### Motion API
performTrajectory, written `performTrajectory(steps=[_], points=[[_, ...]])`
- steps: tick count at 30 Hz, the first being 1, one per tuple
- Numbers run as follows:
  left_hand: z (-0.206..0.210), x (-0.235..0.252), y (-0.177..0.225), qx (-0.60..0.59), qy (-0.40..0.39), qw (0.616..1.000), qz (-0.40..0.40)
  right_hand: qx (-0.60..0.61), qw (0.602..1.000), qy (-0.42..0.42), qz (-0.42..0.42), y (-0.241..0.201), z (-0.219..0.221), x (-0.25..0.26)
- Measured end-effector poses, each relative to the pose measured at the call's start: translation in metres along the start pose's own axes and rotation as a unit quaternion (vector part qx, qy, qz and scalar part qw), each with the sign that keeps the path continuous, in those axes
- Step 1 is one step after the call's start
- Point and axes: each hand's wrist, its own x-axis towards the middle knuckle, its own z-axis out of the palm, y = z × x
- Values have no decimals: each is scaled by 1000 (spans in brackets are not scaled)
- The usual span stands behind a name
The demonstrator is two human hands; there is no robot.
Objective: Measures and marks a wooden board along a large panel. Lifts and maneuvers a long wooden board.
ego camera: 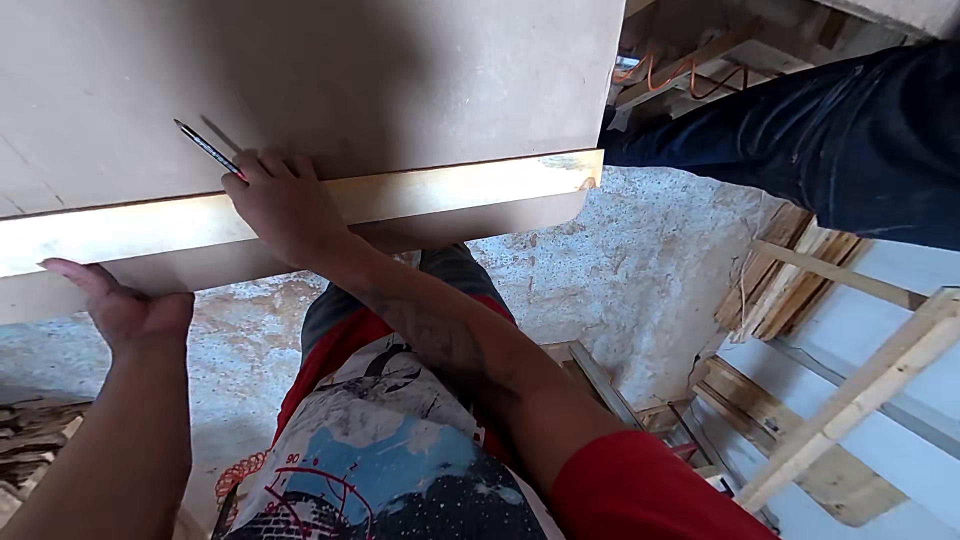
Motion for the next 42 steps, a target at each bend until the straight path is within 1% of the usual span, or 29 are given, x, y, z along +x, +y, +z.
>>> performTrajectory(steps=[2,4,5,7,9,12,15,19,21,25,28,32,35,38,40,42], points=[[-3,4,1,5,-4,1000,-11,3,1000,-9,2,-1,-1,2],[3,-1,-4,31,-17,999,-9,26,1000,-10,6,6,1,-3],[9,-6,-8,44,-17,999,1,41,999,5,2,12,2,-9],[14,-14,-7,66,17,998,12,48,997,44,-32,19,10,-19],[9,-9,2,19,69,997,0,54,997,23,-59,14,13,-10],[0,6,1,-68,119,989,-50,58,997,-45,-34,7,3,4],[-6,11,-3,-96,107,986,-89,37,999,-29,-17,9,4,5],[-11,14,-2,-122,98,983,-98,35,999,4,-37,8,11,8],[-10,12,-1,-152,114,977,-99,18,999,11,-36,10,13,7],[-5,1,11,-172,132,971,-102,-7,1000,0,-23,12,15,7],[-7,1,11,-191,140,964,-119,-8,1000,-8,-15,10,13,7],[-8,1,9,-204,155,959,-118,-20,1000,-20,-1,7,9,7],[-7,-1,13,-183,164,962,-118,-26,999,-27,-9,5,8,10],[-8,-2,24,-95,180,971,-128,-38,998,-49,6,-18,0,10],[-6,-3,14,-66,165,976,-126,-53,998,-43,19,-17,-2,4],[-1,-3,10,-87,135,981,-106,-60,998,-18,15,-8,1,0]])
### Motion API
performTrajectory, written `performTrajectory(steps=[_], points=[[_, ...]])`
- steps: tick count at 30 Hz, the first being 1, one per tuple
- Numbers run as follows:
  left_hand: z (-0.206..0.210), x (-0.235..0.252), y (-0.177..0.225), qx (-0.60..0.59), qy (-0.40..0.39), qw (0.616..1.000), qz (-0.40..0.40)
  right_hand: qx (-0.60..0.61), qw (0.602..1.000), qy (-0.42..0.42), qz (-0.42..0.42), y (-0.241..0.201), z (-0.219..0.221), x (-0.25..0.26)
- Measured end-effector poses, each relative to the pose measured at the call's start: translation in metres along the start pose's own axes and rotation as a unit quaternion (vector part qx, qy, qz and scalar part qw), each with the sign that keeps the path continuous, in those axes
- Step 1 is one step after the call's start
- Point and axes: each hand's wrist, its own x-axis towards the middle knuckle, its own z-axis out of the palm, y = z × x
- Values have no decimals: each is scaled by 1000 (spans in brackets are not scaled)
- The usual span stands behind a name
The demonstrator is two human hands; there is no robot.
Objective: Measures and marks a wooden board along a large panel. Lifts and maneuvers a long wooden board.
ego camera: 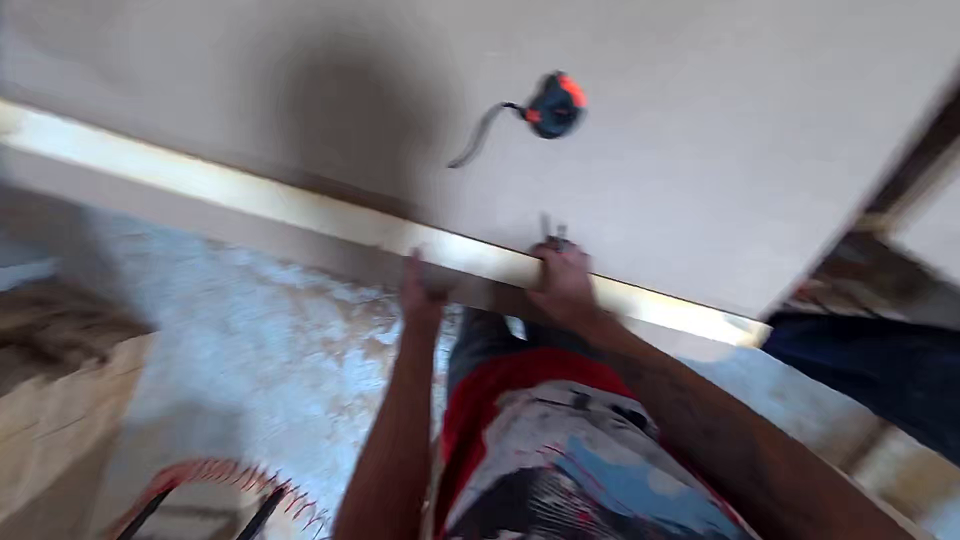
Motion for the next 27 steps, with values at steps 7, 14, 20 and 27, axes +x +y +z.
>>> performTrajectory(steps=[7,14,20,27], points=[[11,-6,0,-38,-16,997,58,11,999,27,-18,21,-26,-39],[17,-12,0,-29,-10,997,68,-43,997,35,58,81,-65,-116],[14,-11,-3,0,-64,995,74,-104,977,29,184,172,-84,-168],[11,-6,-5,4,-91,994,57,-123,974,34,189,227,-89,-187]])
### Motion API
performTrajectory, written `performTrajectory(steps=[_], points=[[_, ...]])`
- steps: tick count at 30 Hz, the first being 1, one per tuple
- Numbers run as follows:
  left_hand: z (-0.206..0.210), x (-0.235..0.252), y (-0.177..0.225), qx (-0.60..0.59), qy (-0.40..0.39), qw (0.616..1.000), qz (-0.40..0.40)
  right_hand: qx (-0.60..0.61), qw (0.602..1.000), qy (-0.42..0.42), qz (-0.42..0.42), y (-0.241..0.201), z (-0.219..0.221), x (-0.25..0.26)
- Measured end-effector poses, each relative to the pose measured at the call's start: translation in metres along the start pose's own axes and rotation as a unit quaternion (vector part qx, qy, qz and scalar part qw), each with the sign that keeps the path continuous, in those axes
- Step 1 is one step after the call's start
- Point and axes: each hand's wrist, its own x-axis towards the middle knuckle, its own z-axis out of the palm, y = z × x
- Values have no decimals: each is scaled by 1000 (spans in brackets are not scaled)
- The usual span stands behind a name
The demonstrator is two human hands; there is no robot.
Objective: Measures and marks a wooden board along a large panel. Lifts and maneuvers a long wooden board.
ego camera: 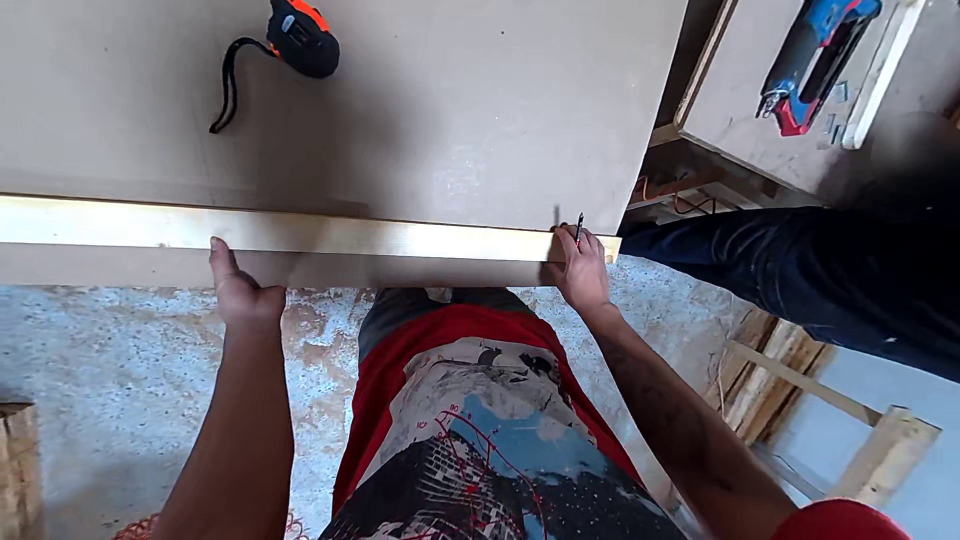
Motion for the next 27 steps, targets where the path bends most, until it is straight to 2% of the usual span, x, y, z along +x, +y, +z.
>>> performTrajectory(steps=[3,17,27], points=[[2,-3,0,13,19,1000,1,2,1000,-8,-13,5,0,5],[-9,7,-7,14,10,1000,8,14,998,26,-60,16,5,8],[-8,7,-7,8,10,1000,1,24,998,12,-58,18,6,14]])
